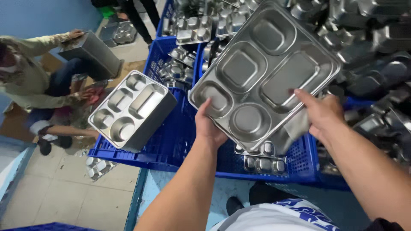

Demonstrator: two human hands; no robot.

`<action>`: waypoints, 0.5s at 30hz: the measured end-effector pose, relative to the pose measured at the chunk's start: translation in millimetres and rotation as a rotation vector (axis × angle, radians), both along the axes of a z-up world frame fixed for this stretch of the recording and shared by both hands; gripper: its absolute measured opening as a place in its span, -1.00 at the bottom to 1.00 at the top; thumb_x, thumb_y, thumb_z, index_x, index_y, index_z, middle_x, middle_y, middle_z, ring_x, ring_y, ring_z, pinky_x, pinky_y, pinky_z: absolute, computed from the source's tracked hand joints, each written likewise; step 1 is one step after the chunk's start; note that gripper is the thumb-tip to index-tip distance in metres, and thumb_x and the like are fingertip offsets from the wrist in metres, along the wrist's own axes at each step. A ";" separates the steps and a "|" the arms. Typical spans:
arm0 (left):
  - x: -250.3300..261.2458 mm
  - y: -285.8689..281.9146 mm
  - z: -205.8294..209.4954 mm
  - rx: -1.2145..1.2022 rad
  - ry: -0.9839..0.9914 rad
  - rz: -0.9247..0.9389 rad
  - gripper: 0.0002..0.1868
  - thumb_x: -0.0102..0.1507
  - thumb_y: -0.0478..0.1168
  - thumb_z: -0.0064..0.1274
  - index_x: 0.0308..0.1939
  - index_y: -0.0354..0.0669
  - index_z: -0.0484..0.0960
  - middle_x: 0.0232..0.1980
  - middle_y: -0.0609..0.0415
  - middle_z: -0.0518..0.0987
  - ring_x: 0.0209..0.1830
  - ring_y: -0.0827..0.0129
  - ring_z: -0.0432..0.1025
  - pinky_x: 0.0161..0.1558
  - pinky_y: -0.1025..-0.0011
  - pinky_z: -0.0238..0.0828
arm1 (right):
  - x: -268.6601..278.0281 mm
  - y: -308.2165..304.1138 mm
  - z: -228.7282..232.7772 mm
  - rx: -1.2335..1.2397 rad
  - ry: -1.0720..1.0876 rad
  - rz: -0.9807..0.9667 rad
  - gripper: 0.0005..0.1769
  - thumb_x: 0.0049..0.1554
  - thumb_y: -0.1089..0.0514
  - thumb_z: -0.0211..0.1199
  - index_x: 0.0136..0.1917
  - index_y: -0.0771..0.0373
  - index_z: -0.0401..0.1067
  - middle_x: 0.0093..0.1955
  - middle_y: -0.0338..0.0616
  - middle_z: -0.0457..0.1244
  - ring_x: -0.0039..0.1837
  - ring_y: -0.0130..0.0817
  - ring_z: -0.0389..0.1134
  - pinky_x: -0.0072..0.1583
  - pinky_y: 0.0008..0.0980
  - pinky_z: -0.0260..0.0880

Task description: The person repeatedly picks up stainless steel compartmentalized trays from a blue crate, wipes them with a cloth, and places them into another crate. The process is continuous and repetitive throughout the clip.

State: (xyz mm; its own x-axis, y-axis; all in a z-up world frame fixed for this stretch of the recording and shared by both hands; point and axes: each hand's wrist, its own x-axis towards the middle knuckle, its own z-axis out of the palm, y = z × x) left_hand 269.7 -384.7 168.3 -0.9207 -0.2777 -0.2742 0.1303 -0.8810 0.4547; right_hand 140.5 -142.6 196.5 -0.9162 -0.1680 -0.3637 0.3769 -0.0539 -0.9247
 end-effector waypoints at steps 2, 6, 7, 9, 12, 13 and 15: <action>-2.3 -6.9 0.8 0.035 0.028 -0.034 -0.39 0.21 0.10 -0.02 0.22 -0.22 0.54 0.18 -0.11 0.59 0.14 -0.01 0.51 0.25 -0.03 0.40 | -8.0 -7.6 -7.6 -0.011 0.007 -0.014 -0.60 0.12 0.17 0.36 0.13 0.44 0.36 0.06 0.09 0.37 -0.06 -0.14 0.49 -0.13 -0.10 0.61; -13.2 -20.1 0.4 -0.025 -0.137 0.034 -0.40 0.19 0.08 -0.09 0.17 -0.24 0.55 0.12 -0.14 0.63 0.09 -0.01 0.53 0.19 -0.03 0.44 | -46.2 -8.1 -14.9 -0.017 0.310 -0.235 -0.57 0.16 0.07 0.36 0.13 0.42 0.35 0.06 0.02 0.36 0.00 -0.26 0.48 -0.05 -0.26 0.55; -15.1 -22.2 0.1 -0.032 -0.139 0.054 -0.40 0.18 0.06 -0.09 0.16 -0.26 0.55 0.11 -0.16 0.63 0.08 -0.02 0.54 0.18 -0.04 0.45 | -56.2 -6.1 -11.8 0.056 0.442 -0.265 -0.54 0.14 0.07 0.32 0.15 0.39 0.27 0.05 -0.03 0.33 0.01 -0.29 0.47 -0.03 -0.30 0.56; -13.3 -23.4 1.3 -0.051 -0.185 0.011 -0.39 0.16 0.08 -0.08 0.14 -0.27 0.56 0.07 -0.17 0.63 0.03 -0.02 0.54 0.12 -0.03 0.46 | -70.1 -19.5 -6.7 0.234 0.500 -0.152 -0.58 0.14 0.02 0.26 0.15 0.34 0.35 0.03 -0.03 0.35 0.02 -0.22 0.46 0.00 -0.22 0.50; -17.8 -26.0 9.4 -0.106 -0.210 0.031 -0.44 0.16 0.05 -0.03 0.12 -0.24 0.56 0.07 -0.15 0.63 0.02 0.00 0.53 0.11 0.00 0.47 | -56.6 -83.1 -9.4 0.758 0.681 0.247 -0.40 0.17 -0.18 0.37 0.09 0.47 0.46 -0.05 0.30 0.36 0.02 0.22 0.42 0.07 0.06 0.42; -16.9 -27.9 13.2 -0.126 -0.214 0.058 -0.46 0.17 0.03 -0.01 0.12 -0.23 0.55 0.07 -0.14 0.62 0.02 0.01 0.53 0.12 0.01 0.47 | -39.5 -98.4 -10.1 0.702 0.676 0.362 -0.46 0.17 -0.19 0.31 0.07 0.37 0.52 0.00 0.24 0.38 0.07 0.18 0.44 0.14 0.04 0.42; -5.3 -49.2 25.8 -0.118 -0.205 0.097 -0.46 0.15 0.02 0.00 0.10 -0.24 0.56 0.04 -0.16 0.62 -0.01 0.00 0.54 0.08 0.01 0.50 | 0.8 -124.1 -9.4 0.730 0.658 0.502 -0.47 0.13 -0.20 0.30 0.09 0.32 0.47 0.12 0.20 0.34 0.18 0.17 0.38 0.19 0.06 0.36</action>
